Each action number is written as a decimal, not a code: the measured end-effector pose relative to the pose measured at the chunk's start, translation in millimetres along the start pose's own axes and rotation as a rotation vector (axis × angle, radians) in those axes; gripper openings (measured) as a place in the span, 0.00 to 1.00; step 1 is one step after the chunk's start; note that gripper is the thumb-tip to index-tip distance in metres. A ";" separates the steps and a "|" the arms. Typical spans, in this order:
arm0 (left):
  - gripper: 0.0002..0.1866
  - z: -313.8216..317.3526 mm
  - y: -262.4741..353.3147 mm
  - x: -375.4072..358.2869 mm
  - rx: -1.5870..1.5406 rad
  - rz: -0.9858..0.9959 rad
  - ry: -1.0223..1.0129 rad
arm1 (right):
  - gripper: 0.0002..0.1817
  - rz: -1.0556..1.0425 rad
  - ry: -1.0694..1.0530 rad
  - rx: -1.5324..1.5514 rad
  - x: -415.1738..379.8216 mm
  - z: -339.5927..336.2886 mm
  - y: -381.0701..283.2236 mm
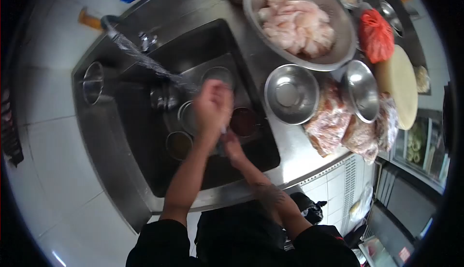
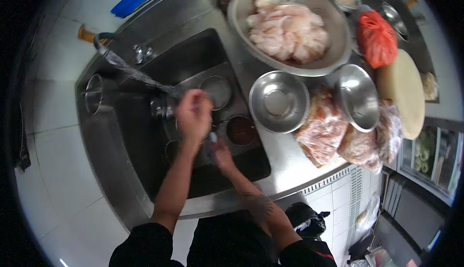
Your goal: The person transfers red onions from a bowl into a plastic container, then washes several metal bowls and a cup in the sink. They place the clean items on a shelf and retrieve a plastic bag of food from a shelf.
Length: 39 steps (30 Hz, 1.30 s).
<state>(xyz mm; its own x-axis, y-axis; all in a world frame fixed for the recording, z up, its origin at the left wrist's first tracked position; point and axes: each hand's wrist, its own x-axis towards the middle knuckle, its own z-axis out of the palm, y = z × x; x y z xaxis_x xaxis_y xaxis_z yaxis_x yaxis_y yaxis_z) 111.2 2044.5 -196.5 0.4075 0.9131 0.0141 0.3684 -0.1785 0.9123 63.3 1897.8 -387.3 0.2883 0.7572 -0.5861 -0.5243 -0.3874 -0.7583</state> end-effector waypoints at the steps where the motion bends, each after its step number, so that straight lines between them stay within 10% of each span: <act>1: 0.09 -25.6 -43.9 19.2 0.131 -0.048 0.147 | 0.21 0.095 0.124 0.011 -17.2 3.8 -51.6; 5: 0.22 -58.7 -256.4 79.0 0.631 -0.292 0.039 | 0.19 0.142 0.144 0.160 -8.3 5.3 -62.6; 10: 0.39 32.3 -398.7 88.9 0.832 -0.249 -0.696 | 0.18 -0.017 0.195 0.125 -6.9 2.6 -29.3; 11: 0.36 50.1 -401.9 93.6 0.740 -0.332 -0.794 | 0.29 0.074 0.092 -0.320 5.7 -9.9 -28.0; 13: 0.31 63.5 -380.0 98.0 0.399 -0.697 -0.703 | 0.51 -0.178 -0.057 0.199 -4.6 -16.5 8.8; 16: 0.25 46.6 -356.0 106.2 0.230 -0.845 -0.552 | 0.46 0.111 -0.006 0.140 -19.9 -8.8 -56.5; 23: 0.19 3.6 -311.9 104.5 0.514 0.308 0.241 | 0.27 -0.252 0.351 -0.140 38.8 31.3 -122.8; 25: 0.20 -28.4 -287.1 110.7 0.451 -0.084 0.127 | 0.24 -0.534 0.429 -0.485 152.0 33.1 -72.5; 27: 0.21 -41.1 -279.8 116.8 0.211 -0.346 0.062 | 0.18 -0.185 0.666 0.044 166.9 55.0 -142.6; 30: 0.23 -49.3 -221.6 115.9 -0.225 -0.465 0.063 | 0.15 -0.341 0.390 -0.648 198.7 87.0 -118.4; 34: 0.16 -112.0 -193.0 118.2 -0.669 -0.623 -0.326 | 0.11 -0.994 -0.513 -1.353 172.5 65.3 -142.2; 36: 0.18 -111.6 -249.0 109.2 -0.489 -0.618 -0.489 | 0.13 -1.251 -0.463 -1.428 205.9 48.0 -119.2; 37: 0.17 -109.1 -300.2 115.1 0.283 -0.456 -0.397 | 0.17 -1.383 -0.465 -1.561 209.6 41.2 -121.7; 38: 0.16 -107.0 -237.0 94.4 -0.519 -0.736 -0.338 | 0.20 -1.525 -0.460 -1.674 209.9 35.5 -128.2; 39: 0.15 -102.7 -239.5 101.9 -0.564 -0.709 -0.330 | 0.20 -1.417 -0.299 -1.578 212.5 32.1 -107.5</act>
<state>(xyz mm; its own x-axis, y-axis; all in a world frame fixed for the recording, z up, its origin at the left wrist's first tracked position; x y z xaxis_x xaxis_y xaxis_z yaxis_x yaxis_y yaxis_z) -21.4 2217.9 -371.6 0.4908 0.5761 -0.6536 0.1990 0.6562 0.7278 155.2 2117.2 -421.2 -0.4022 0.8347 0.3761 0.8563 0.4883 -0.1679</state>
